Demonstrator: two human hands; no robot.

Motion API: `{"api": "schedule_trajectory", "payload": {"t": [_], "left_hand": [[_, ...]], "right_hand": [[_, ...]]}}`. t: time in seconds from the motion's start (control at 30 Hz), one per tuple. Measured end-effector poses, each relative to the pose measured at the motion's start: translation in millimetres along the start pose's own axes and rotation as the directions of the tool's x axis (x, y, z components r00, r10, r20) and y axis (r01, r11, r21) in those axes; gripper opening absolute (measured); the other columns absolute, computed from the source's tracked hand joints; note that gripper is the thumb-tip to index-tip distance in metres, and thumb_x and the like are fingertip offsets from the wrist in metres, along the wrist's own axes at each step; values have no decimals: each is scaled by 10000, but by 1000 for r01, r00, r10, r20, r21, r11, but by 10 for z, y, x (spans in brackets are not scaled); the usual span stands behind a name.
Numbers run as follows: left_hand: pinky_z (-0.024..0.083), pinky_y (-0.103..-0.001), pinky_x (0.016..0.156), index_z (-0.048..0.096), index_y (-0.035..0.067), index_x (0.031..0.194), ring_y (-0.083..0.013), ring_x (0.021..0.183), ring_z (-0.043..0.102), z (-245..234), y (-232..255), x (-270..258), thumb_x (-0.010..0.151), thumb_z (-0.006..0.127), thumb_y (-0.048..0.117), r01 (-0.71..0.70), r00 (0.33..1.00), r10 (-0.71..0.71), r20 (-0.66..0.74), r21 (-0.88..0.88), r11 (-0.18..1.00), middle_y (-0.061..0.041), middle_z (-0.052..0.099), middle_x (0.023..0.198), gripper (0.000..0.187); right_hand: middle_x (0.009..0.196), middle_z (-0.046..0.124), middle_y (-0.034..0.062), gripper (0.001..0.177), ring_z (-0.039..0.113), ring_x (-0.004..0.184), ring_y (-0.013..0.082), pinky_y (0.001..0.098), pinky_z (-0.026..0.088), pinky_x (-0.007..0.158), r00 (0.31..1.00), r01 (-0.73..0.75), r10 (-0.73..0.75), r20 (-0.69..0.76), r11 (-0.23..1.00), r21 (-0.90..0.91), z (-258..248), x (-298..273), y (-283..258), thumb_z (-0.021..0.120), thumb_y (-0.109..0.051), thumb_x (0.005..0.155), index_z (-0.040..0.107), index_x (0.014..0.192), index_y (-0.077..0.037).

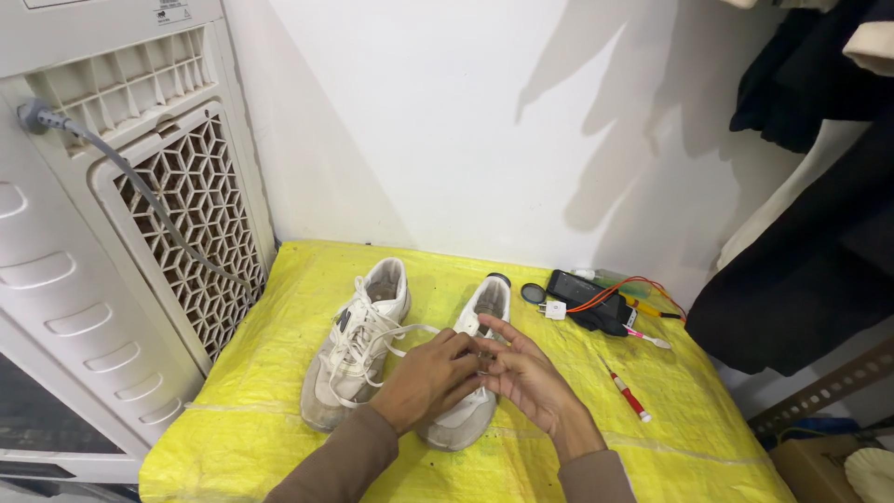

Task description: The person removes the laces from a pair of white sneakers and then re-laces both shoes, threading the laces through the eyelets and tying them. The shoes remain on a yellow-covered surface next to an air cooler.

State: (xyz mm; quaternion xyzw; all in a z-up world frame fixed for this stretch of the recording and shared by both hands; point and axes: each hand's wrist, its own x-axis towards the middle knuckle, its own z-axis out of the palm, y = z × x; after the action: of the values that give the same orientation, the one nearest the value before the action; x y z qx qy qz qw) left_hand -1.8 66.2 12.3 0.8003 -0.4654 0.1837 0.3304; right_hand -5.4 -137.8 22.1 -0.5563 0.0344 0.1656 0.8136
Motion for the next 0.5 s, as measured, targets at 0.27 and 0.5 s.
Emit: {"api": "schedule_trajectory", "payload": {"t": [0.27,0.5], "left_hand": [[547,-420,743,663,54,926,-282,883,673,43,-110,-66,933,668,154,-36,999,35,9,55,998,-89,691,994,101],[532,-478,633,706,69,1011,-344,681,677,110,-179,-162,875,651,149,187,977,-195,89,89,978,-149,677,735,167]], "right_hand": [[1281,676,109,481,741,1041,164,326,606,804,963,204,-263,-63,859,-469,83,40,18,440,32,870,587,1317,-70],[1080,741,121,333,687,999,334,443,533,840,929,141,-351,119,37,-989,140,-185,-49,619,-85,852,739,1160,-124]]}}
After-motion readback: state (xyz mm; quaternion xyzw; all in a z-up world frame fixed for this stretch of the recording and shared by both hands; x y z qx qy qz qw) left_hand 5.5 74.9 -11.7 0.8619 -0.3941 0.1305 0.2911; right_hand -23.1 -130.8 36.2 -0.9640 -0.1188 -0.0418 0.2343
